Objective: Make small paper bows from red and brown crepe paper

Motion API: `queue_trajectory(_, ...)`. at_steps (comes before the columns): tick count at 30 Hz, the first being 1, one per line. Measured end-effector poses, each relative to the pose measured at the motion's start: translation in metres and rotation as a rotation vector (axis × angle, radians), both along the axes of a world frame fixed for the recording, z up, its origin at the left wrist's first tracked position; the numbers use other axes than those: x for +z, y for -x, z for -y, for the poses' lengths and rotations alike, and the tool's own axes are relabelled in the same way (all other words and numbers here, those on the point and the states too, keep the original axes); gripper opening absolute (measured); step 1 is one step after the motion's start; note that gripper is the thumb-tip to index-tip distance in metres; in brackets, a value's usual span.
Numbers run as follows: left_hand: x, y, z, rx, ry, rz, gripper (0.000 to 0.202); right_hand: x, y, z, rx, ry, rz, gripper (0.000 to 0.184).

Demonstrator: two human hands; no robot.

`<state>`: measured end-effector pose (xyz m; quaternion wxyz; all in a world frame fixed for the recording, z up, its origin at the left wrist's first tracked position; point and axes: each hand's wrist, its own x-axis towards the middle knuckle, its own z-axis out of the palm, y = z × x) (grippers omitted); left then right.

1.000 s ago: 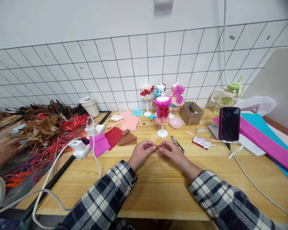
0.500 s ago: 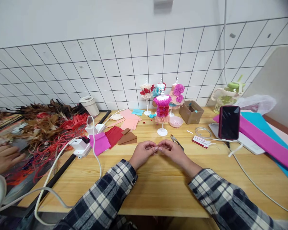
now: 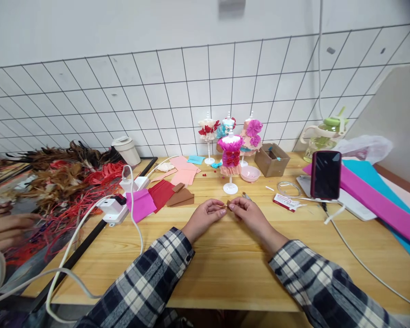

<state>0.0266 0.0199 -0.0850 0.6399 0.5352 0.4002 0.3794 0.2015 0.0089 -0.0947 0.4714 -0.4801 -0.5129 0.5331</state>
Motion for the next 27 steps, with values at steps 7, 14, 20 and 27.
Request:
queue_trajectory(7, -0.0022, -0.0003, -0.0013, 0.076, 0.021, 0.013, 0.033, -0.0013, -0.0003, -0.0010, 0.025, -0.026, 0.065, 0.032)
queue_trajectory(14, -0.0038, -0.0002, -0.0015, 0.083, -0.155, -0.146, 0.025, 0.0017, -0.0011, 0.0037, -0.050, -0.196, 0.224, 0.045)
queue_trajectory(20, -0.0020, -0.0024, 0.0030, 0.040, -0.261, -0.287, 0.021, 0.0074, 0.0006, 0.0075, -0.029, -0.430, 0.629, 0.011)
queue_trajectory(27, -0.0003, -0.0009, 0.0017, 0.045, -0.242, -0.190, 0.021, -0.0012, 0.0000, 0.0006, -0.022, -0.096, 0.190, 0.026)
